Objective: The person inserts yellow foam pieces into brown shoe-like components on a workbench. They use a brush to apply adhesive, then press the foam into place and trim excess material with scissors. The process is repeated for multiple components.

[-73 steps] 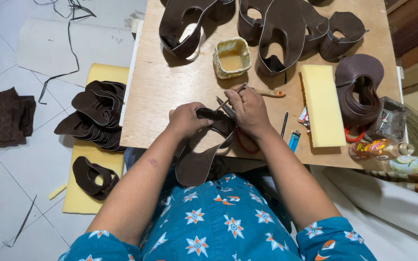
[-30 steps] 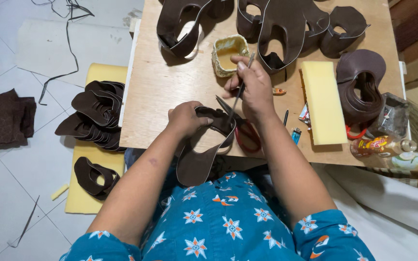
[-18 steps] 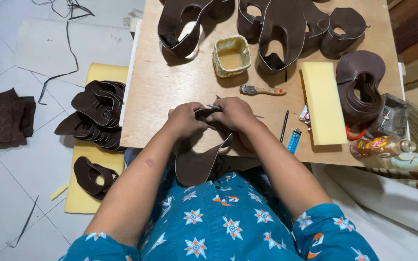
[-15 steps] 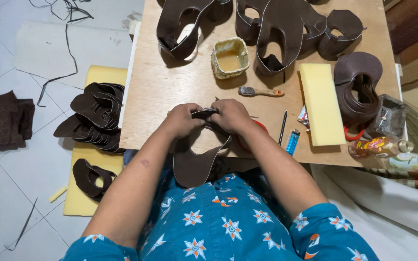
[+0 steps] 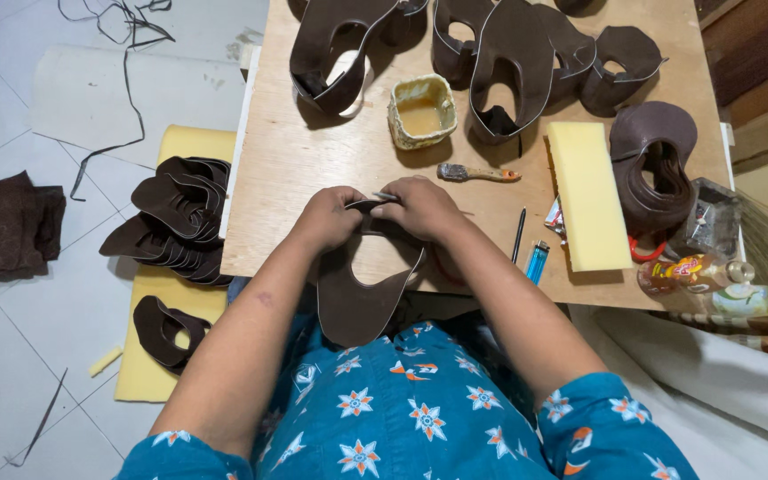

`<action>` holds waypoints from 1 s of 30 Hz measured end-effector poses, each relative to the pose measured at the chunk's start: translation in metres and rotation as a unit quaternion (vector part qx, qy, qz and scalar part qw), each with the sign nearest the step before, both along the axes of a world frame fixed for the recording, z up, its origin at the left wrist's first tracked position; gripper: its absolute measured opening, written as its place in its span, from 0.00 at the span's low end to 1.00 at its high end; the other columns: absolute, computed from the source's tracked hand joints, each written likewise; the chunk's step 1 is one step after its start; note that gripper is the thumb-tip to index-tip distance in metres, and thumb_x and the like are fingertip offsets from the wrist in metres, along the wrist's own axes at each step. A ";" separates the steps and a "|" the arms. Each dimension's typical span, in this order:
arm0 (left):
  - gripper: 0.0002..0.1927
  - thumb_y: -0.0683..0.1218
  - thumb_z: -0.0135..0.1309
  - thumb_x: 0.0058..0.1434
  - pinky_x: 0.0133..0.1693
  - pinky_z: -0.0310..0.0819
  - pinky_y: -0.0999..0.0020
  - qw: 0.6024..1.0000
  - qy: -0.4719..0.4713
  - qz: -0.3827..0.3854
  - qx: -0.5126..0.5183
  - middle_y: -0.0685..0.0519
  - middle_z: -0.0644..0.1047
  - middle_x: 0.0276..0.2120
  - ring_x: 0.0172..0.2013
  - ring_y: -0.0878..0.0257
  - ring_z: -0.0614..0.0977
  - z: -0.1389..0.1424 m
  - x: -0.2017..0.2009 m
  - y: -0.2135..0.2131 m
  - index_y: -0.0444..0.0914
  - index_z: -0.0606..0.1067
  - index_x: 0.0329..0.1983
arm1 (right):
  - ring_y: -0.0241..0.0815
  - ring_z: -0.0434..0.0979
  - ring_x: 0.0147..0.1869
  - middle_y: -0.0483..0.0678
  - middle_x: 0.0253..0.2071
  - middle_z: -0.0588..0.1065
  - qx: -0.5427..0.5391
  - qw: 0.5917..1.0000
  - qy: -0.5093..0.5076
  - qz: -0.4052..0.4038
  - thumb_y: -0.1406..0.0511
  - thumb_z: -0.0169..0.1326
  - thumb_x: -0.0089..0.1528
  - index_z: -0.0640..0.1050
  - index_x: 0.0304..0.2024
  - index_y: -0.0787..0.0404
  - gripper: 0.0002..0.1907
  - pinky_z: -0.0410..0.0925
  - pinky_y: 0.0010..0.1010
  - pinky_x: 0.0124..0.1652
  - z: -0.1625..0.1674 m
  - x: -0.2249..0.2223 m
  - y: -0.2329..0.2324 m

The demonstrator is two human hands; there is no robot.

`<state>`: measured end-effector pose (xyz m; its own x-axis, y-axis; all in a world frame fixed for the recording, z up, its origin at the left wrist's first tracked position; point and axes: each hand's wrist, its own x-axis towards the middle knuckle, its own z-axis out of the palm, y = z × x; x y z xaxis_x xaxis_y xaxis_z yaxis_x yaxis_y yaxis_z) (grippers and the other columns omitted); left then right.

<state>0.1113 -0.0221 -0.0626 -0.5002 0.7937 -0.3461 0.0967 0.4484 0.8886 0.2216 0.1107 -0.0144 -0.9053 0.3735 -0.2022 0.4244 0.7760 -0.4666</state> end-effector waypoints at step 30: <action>0.17 0.49 0.62 0.55 0.51 0.76 0.57 0.951 0.230 -0.115 -0.170 0.53 0.80 0.49 0.50 0.53 0.81 -0.007 0.008 0.002 0.51 0.81 0.49 | 0.50 0.77 0.52 0.45 0.56 0.71 0.041 0.993 0.042 0.104 0.71 0.62 0.49 0.82 0.42 0.52 0.18 0.71 0.41 0.45 -0.023 0.051 0.003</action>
